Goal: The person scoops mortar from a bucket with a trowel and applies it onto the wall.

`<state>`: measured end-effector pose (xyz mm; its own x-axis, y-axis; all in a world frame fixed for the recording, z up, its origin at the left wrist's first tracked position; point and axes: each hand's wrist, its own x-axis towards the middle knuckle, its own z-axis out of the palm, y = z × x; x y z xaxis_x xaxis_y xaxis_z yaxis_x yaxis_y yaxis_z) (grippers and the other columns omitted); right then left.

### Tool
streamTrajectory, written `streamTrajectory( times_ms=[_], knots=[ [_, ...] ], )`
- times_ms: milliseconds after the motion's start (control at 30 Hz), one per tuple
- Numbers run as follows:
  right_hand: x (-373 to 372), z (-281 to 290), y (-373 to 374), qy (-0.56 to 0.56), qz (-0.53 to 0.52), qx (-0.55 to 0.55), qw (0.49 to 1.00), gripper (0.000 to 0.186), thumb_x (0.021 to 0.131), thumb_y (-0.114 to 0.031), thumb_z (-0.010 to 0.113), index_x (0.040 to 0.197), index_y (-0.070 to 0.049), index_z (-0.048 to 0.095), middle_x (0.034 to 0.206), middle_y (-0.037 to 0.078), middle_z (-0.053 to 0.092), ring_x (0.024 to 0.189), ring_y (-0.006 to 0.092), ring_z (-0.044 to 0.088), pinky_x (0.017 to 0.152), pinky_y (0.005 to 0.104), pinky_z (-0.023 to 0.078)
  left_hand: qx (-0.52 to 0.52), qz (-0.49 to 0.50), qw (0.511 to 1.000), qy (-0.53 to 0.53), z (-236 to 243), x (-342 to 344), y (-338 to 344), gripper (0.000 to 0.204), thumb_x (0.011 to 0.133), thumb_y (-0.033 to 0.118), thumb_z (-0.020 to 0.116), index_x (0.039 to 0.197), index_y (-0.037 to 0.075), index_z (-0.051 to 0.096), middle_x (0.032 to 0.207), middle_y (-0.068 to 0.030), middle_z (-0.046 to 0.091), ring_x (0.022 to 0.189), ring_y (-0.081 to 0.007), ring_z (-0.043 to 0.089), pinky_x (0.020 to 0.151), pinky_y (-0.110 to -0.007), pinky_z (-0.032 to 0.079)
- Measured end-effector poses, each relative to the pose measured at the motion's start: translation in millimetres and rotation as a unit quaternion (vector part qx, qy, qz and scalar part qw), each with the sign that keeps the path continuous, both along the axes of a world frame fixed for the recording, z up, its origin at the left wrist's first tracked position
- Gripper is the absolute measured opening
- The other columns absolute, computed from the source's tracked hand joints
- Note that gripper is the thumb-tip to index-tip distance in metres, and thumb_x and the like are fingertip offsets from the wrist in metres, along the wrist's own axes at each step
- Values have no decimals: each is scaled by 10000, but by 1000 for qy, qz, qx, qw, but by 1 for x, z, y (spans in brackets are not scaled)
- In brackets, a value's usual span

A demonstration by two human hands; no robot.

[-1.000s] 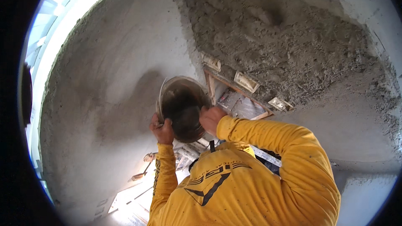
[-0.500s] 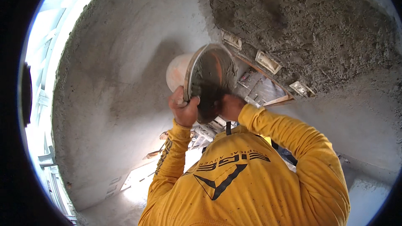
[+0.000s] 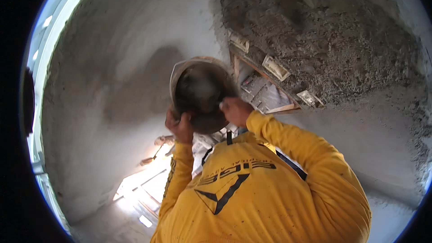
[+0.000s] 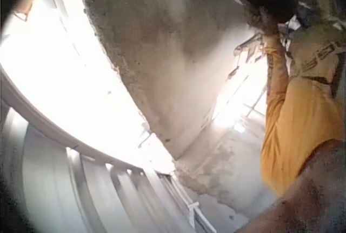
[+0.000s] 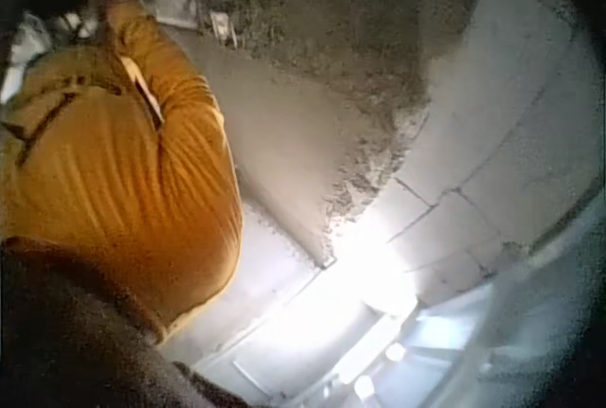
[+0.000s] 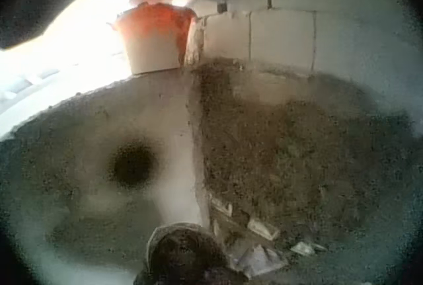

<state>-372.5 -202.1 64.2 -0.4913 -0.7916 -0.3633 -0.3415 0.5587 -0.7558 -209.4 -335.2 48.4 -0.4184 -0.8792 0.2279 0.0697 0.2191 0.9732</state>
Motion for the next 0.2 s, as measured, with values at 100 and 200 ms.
streamTrajectory(
  times_ms=[100, 200],
  knots=[
    [-11, -16, -6, -10, 29, -7, 999, 363, 968, -323, 464, 1017, 3, 613, 994, 250, 647, 967, 448, 599, 869, 502, 459, 46, 22, 999, -16, -6, -9, -2, 191, 745, 21, 597, 920, -47, 636, 720, -60, 637, 633, -125, 573, 609, -278, 481],
    [-18, 2, 10, 40, 44, 97, 994, 404, 957, -344, 500, 1185, -31, 615, 1135, 289, 620, 1096, 403, 591, 949, 455, 454, 104, 62, 992, 34, -11, -9, -1, 209, 745, 27, 597, 941, -9, 662, 711, -69, 648, 622, -130, 580, 605, -274, 487]
  ],
)
